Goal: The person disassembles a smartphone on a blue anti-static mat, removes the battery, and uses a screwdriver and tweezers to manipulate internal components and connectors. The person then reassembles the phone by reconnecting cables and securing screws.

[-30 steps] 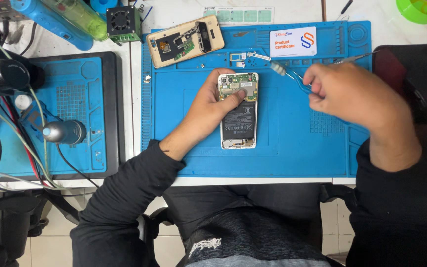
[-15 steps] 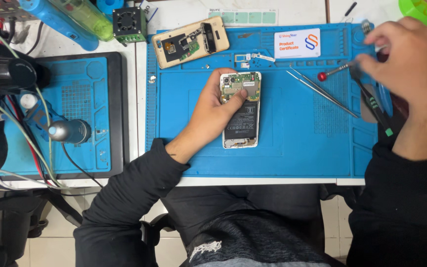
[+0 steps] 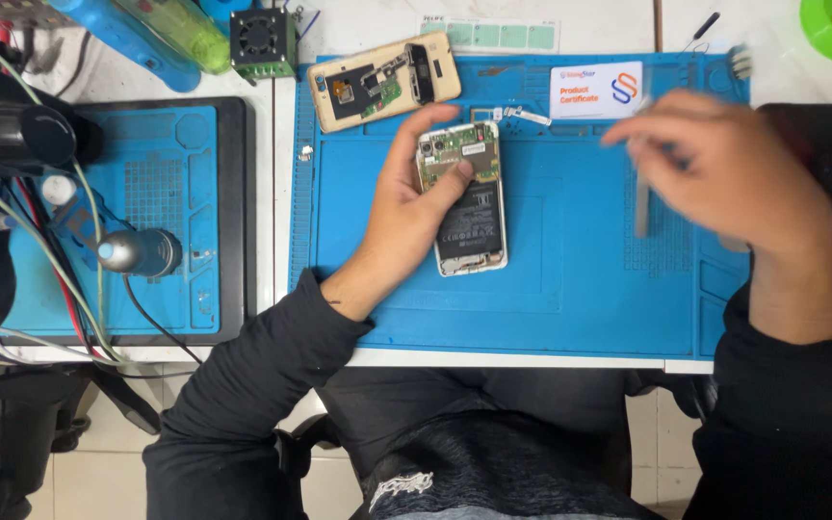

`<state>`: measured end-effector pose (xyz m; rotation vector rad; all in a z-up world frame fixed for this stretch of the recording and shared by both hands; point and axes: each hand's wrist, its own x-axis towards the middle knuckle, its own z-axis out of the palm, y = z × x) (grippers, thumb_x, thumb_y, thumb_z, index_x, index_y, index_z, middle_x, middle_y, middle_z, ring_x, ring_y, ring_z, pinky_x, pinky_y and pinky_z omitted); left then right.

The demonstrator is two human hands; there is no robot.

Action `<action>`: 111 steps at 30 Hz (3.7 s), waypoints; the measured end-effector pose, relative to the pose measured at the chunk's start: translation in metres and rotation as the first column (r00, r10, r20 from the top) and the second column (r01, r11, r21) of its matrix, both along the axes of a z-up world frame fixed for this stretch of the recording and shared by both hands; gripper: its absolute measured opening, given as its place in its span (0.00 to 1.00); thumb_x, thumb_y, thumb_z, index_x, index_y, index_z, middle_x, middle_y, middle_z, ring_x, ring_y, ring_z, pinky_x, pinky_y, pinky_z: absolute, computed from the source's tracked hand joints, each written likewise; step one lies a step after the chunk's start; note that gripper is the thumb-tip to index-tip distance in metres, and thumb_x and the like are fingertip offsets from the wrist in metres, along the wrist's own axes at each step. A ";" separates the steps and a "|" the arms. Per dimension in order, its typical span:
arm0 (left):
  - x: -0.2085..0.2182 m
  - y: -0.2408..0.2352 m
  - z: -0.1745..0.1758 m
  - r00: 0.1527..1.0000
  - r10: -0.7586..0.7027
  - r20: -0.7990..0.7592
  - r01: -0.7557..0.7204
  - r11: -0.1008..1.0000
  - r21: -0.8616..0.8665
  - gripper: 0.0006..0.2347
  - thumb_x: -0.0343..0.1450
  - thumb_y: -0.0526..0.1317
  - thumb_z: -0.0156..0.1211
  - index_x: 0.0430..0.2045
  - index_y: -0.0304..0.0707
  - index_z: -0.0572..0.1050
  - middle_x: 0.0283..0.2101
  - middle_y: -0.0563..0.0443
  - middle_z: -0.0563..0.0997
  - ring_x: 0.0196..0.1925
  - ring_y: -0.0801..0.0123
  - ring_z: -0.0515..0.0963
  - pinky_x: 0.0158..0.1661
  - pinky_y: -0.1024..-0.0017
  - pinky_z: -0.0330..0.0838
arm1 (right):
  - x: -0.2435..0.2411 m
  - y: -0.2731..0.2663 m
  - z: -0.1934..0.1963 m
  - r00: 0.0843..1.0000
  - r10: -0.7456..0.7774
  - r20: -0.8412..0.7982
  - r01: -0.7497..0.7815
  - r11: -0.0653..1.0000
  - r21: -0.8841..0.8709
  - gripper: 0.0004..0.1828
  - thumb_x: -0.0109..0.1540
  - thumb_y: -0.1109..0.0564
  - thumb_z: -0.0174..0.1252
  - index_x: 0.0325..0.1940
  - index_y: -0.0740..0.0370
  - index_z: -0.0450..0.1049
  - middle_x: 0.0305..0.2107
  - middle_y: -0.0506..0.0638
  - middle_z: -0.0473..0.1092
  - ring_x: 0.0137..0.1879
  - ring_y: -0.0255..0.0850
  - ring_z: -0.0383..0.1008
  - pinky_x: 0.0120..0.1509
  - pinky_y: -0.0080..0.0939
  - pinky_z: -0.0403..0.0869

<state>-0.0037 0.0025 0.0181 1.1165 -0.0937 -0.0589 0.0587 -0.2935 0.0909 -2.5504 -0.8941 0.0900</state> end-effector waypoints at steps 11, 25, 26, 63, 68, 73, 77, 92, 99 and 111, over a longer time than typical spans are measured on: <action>-0.002 0.003 -0.014 0.992 -0.019 0.121 0.013 0.998 0.054 0.13 0.78 0.27 0.63 0.53 0.35 0.68 0.46 0.50 0.82 0.47 0.79 0.81 0.49 0.79 0.79 | -0.015 0.019 -0.033 0.893 0.259 -0.368 0.157 0.587 0.794 0.18 0.76 0.54 0.54 0.68 0.63 0.64 0.43 0.49 0.68 0.51 0.36 0.72 0.60 0.37 0.76; -0.002 0.018 0.000 0.981 -0.180 -0.075 0.185 0.981 0.059 0.19 0.75 0.26 0.62 0.60 0.35 0.67 0.43 0.51 0.83 0.46 0.77 0.82 0.51 0.77 0.79 | -0.023 0.050 -0.053 0.937 0.276 -0.217 -0.039 0.695 0.718 0.13 0.75 0.62 0.53 0.52 0.70 0.54 0.43 0.62 0.69 0.52 0.50 0.81 0.60 0.48 0.82; 0.000 0.021 0.003 0.974 -0.204 -0.099 0.214 0.971 0.108 0.17 0.74 0.26 0.61 0.58 0.34 0.69 0.45 0.53 0.83 0.47 0.77 0.82 0.51 0.78 0.79 | -0.021 0.052 -0.053 0.942 0.283 -0.180 -0.086 0.722 0.686 0.14 0.73 0.64 0.52 0.52 0.69 0.52 0.43 0.65 0.68 0.50 0.53 0.80 0.59 0.50 0.82; -0.009 0.013 0.015 0.977 -0.205 0.056 0.189 0.960 0.207 0.12 0.76 0.22 0.63 0.49 0.32 0.68 0.41 0.56 0.77 0.46 0.84 0.76 0.49 0.83 0.74 | -0.033 0.065 -0.047 0.925 0.366 0.101 -0.351 0.722 0.597 0.12 0.58 0.76 0.61 0.37 0.76 0.63 0.40 0.69 0.68 0.51 0.63 0.78 0.57 0.53 0.82; -0.007 0.014 0.017 0.975 -0.216 0.062 0.198 0.955 0.219 0.13 0.75 0.23 0.63 0.50 0.32 0.68 0.43 0.57 0.76 0.45 0.85 0.76 0.48 0.84 0.74 | -0.032 0.063 -0.048 0.926 0.366 0.093 -0.348 0.730 0.589 0.12 0.58 0.76 0.61 0.37 0.76 0.64 0.40 0.68 0.68 0.51 0.63 0.78 0.58 0.53 0.82; -0.007 0.014 0.018 0.976 -0.211 0.050 0.194 0.954 0.227 0.14 0.74 0.23 0.63 0.50 0.33 0.68 0.42 0.57 0.76 0.44 0.85 0.76 0.47 0.84 0.74 | -0.033 0.063 -0.048 0.932 0.354 0.077 -0.327 0.731 0.600 0.12 0.58 0.77 0.61 0.37 0.76 0.64 0.41 0.68 0.68 0.51 0.63 0.78 0.58 0.53 0.82; -0.008 0.013 0.014 0.980 -0.195 0.040 0.180 0.955 0.234 0.14 0.74 0.23 0.64 0.50 0.32 0.69 0.40 0.57 0.77 0.44 0.85 0.76 0.47 0.84 0.74 | -0.035 0.062 -0.049 0.937 0.348 0.044 -0.302 0.737 0.604 0.12 0.60 0.77 0.59 0.39 0.75 0.63 0.41 0.68 0.68 0.52 0.63 0.78 0.58 0.54 0.82; -0.013 0.009 0.010 0.981 -0.189 0.034 0.178 0.960 0.217 0.13 0.74 0.23 0.65 0.49 0.30 0.69 0.42 0.55 0.79 0.46 0.83 0.78 0.50 0.83 0.76 | -0.043 0.057 -0.041 0.928 0.124 -0.352 0.034 0.912 0.410 0.13 0.70 0.62 0.58 0.58 0.68 0.72 0.39 0.53 0.73 0.29 0.31 0.71 0.30 0.30 0.67; -0.006 0.012 0.000 0.983 -0.177 0.045 0.165 0.967 0.195 0.14 0.74 0.22 0.65 0.50 0.31 0.69 0.42 0.53 0.79 0.45 0.80 0.80 0.49 0.81 0.78 | -0.034 0.057 -0.036 0.874 0.077 -0.481 -0.042 0.996 0.085 0.21 0.65 0.60 0.62 0.63 0.67 0.72 0.22 0.50 0.76 0.21 0.31 0.74 0.23 0.32 0.68; 0.006 0.001 -0.007 0.937 -0.212 -0.279 0.161 0.968 -0.194 0.24 0.73 0.31 0.59 0.63 0.34 0.57 0.52 0.42 0.80 0.49 0.64 0.86 0.47 0.64 0.86 | -0.035 0.059 -0.030 0.670 0.194 -0.717 0.403 0.716 0.570 0.12 0.70 0.61 0.52 0.57 0.67 0.71 0.27 0.41 0.68 0.26 0.21 0.62 0.27 0.22 0.62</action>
